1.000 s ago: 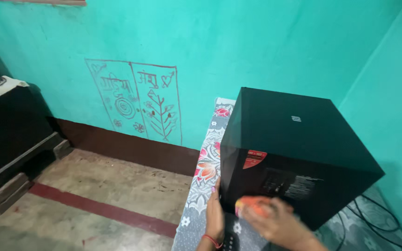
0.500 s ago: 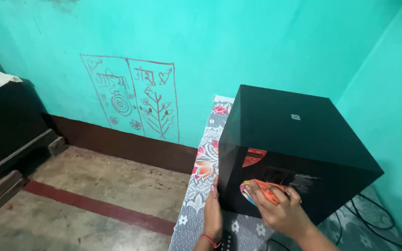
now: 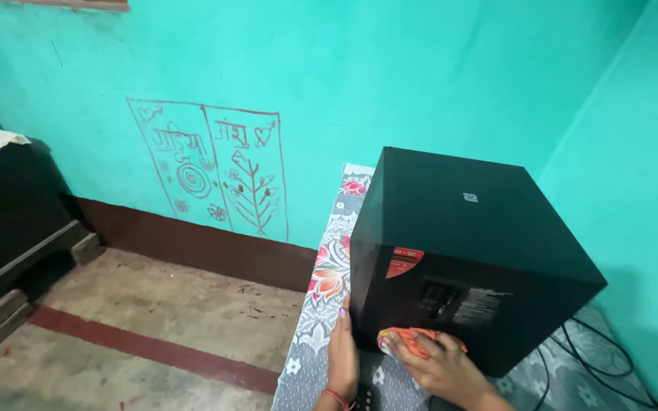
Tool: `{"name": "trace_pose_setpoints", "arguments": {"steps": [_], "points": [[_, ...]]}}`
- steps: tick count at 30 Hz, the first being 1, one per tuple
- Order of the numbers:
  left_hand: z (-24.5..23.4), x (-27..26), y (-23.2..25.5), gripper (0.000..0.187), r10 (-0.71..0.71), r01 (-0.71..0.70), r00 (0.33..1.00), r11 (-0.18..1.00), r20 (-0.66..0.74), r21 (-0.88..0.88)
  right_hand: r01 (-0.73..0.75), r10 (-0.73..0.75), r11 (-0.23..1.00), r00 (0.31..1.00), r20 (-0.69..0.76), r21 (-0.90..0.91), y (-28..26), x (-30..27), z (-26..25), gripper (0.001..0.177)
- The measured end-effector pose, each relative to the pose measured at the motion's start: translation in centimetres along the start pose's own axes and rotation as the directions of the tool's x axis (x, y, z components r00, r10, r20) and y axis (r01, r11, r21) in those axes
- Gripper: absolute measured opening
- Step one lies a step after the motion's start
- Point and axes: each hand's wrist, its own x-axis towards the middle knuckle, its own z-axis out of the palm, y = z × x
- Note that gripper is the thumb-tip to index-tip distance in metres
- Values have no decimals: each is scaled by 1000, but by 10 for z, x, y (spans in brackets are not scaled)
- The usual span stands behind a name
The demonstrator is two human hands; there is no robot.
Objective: The person wipes the exterior surfaces of a black computer tower and a smaller black box using a colorful cloth. The person also handles and wipes a black cable connected to the tower. The task takes place on a patterned bedsheet in a room with teal walls.
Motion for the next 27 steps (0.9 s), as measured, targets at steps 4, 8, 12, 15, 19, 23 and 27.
{"name": "trace_pose_setpoints", "arguments": {"steps": [4,8,12,15,19,23,27], "points": [[-2,1,4,65,2,-2,1000,1000,3,27,62,-62,998,998,7,21,0,-4,-5,51],[2,-2,10,66,36,-35,999,999,13,-13,-49,53,995,998,-38,83,14,-11,-18,50],[20,-8,12,67,-5,3,997,999,-76,-32,-339,343,939,930,-133,50,21,-9,-19,56],[25,-15,14,68,33,-36,996,999,-77,-38,-262,261,964,965,-15,-38,17,-5,-14,58],[23,-17,15,67,45,-47,996,998,-73,-30,-212,212,976,977,-2,-38,8,-8,-8,59],[23,-15,17,67,-28,23,996,998,-80,-59,-154,154,986,988,-1,-67,-3,-14,0,57],[20,-15,18,68,-22,19,998,999,-54,-46,-113,114,993,993,14,-26,-12,-19,11,57]]}}
